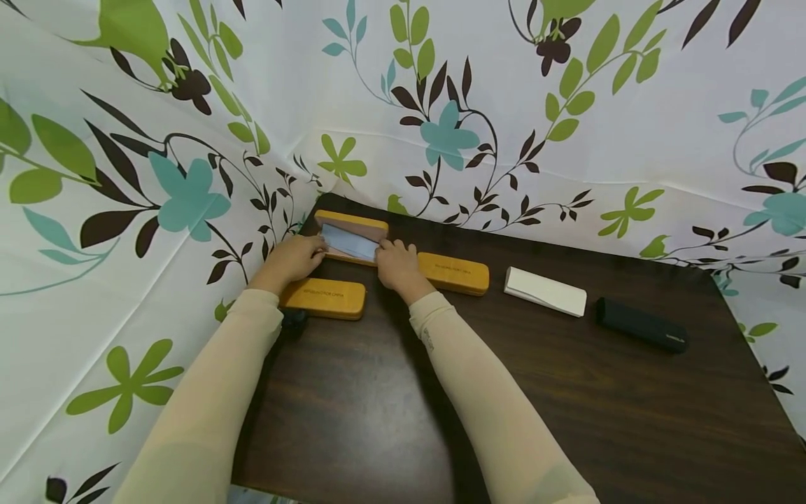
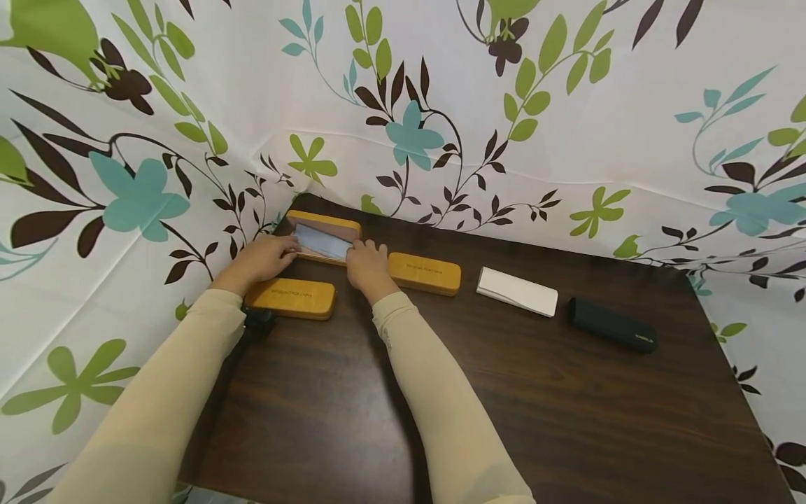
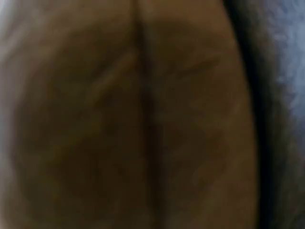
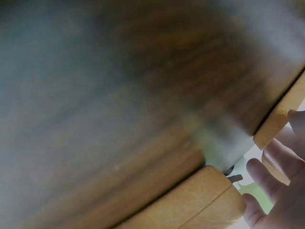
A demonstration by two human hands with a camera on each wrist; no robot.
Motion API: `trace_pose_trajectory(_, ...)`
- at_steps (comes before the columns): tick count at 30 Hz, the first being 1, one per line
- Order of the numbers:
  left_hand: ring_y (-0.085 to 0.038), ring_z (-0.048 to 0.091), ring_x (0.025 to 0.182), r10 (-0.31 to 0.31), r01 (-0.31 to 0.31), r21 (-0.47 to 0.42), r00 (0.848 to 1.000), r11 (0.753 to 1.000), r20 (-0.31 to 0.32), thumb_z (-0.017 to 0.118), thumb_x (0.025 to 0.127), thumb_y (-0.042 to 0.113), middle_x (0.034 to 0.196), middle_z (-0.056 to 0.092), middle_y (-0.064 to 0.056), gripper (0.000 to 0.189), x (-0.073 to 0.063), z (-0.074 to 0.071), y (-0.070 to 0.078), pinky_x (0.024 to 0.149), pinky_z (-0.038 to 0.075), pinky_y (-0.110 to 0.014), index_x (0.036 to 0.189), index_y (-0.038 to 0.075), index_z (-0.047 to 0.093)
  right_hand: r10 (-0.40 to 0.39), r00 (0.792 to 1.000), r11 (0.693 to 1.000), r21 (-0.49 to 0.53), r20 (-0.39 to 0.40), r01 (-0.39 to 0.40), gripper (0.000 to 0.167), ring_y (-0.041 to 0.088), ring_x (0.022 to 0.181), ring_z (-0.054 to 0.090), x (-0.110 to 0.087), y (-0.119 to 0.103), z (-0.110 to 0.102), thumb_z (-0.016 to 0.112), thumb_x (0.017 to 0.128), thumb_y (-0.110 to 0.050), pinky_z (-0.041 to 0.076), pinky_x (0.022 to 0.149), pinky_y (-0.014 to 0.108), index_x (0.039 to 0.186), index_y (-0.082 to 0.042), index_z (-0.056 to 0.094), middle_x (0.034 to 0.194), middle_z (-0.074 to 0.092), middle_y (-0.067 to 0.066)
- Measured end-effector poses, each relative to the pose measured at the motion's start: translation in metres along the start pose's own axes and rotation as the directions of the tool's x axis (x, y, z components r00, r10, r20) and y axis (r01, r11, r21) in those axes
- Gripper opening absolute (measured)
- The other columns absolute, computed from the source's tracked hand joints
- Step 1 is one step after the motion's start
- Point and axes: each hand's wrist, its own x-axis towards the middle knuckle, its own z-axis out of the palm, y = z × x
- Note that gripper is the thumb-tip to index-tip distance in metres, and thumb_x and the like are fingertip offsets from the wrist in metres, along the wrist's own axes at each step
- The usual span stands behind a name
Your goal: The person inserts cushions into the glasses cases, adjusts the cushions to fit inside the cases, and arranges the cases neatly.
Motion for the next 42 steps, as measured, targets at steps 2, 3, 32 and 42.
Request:
trace_pose_trajectory(2, -0.044, 0.048, 0.133, -0.012, 0.012, -0.016, 1.000, 1.000, 0.006, 0.051, 0.105, 0.014, 0.143, 0.057, -0.021, 0.032, -0.001, 0.001, -0.002, 0.112, 0.035, -0.059, 0.129, 0.001, 0.067, -0.002, 1.000, 1.000, 0.028, -0.002, 0.002, 0.041, 0.027, 0.134, 0.040, 0.001, 0.001, 0.001, 0.046, 0.109, -0.024, 0.037, 0.100, 0.048, 0.149, -0.022, 0.051, 0.161, 0.035, -0.003)
trace_pose_trajectory(3, -0.045, 0.048, 0.133, -0.017, 0.017, -0.021, 1.000, 1.000, -0.003, 0.050, 0.105, 0.014, 0.142, 0.057, -0.021, 0.032, -0.002, 0.002, -0.002, 0.112, 0.035, -0.060, 0.128, 0.001, 0.067, -0.004, 1.000, 0.999, 0.038, -0.004, 0.004, 0.041, 0.027, 0.135, 0.039, 0.001, 0.001, 0.001, 0.045, 0.109, -0.024, 0.037, 0.099, 0.048, 0.150, -0.022, 0.051, 0.162, 0.034, -0.003)
trace_pose_trajectory(32, -0.034, 0.049, 0.119, -0.046, 0.007, 0.469, 0.996, 0.883, 0.073, 0.047, 0.106, 0.009, 0.151, 0.053, -0.005, 0.038, 0.003, 0.001, 0.014, 0.090, 0.046, -0.054, 0.139, 0.016, 0.065, -0.064, 0.998, 0.979, 0.192, 0.014, 0.060, 0.045, 0.032, 0.142, 0.035, -0.008, 0.004, 0.006, 0.049, 0.109, -0.031, 0.036, 0.109, 0.055, 0.153, -0.027, 0.047, 0.167, 0.022, 0.004)
trace_pose_trajectory(42, -0.031, 0.052, 0.113, 0.013, -0.055, 0.508, 0.996, 0.860, 0.086, 0.050, 0.105, 0.007, 0.132, 0.067, -0.005, 0.033, 0.006, -0.001, 0.022, 0.098, 0.042, -0.056, 0.128, 0.012, 0.072, -0.053, 0.998, 0.967, 0.249, 0.020, 0.046, 0.046, 0.033, 0.145, 0.034, -0.010, 0.004, 0.005, 0.050, 0.108, -0.032, 0.037, 0.112, 0.055, 0.154, -0.024, 0.045, 0.167, 0.021, 0.005)
